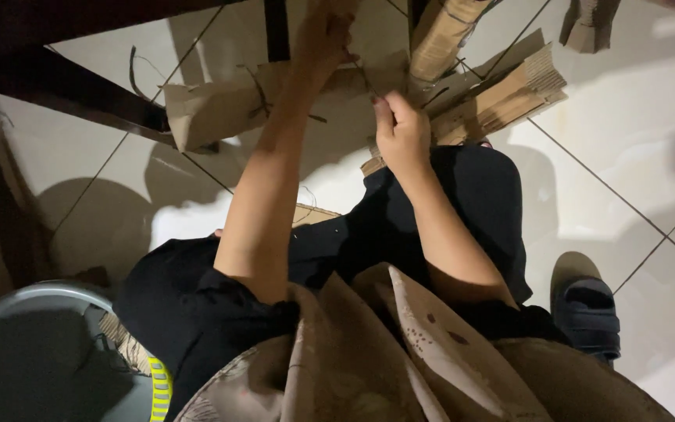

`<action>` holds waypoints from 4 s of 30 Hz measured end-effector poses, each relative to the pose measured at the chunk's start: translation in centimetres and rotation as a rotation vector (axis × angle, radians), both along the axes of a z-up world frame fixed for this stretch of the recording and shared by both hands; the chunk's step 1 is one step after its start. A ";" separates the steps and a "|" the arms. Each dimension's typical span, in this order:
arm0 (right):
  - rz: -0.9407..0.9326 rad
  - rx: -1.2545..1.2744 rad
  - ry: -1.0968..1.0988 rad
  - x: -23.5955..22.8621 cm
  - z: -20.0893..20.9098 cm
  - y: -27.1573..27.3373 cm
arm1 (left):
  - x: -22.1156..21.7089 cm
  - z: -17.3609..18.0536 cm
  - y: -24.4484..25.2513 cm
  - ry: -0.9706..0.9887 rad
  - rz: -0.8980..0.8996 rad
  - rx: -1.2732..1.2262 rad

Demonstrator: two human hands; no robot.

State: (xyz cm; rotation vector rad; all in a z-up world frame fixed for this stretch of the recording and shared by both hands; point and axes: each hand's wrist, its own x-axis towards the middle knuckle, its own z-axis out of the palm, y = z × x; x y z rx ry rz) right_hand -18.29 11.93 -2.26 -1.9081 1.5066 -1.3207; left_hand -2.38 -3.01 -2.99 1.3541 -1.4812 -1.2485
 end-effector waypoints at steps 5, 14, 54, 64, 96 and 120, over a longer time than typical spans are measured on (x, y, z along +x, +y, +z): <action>-0.245 0.297 0.114 0.2 -4.1 -2.2 | 0.5 0.1 0.5 -0.022 -0.012 -0.179; -0.200 0.570 -0.488 1.2 -2.7 -2.9 | 0.0 1.2 1.7 0.075 0.119 -0.557; 0.307 0.260 0.045 -0.7 8.8 -2.6 | 2.0 -1.3 1.3 -0.618 -0.627 -0.615; 0.242 -0.071 0.027 -1.7 5.8 -2.2 | 2.1 1.3 2.8 -0.172 -0.607 -0.787; -0.104 -0.221 0.118 -0.2 -3.2 -3.6 | 2.3 4.0 4.9 -0.009 -0.465 -0.705; -0.032 0.155 -0.382 1.0 0.5 -2.6 | 2.0 2.9 5.0 -0.195 -0.418 -0.808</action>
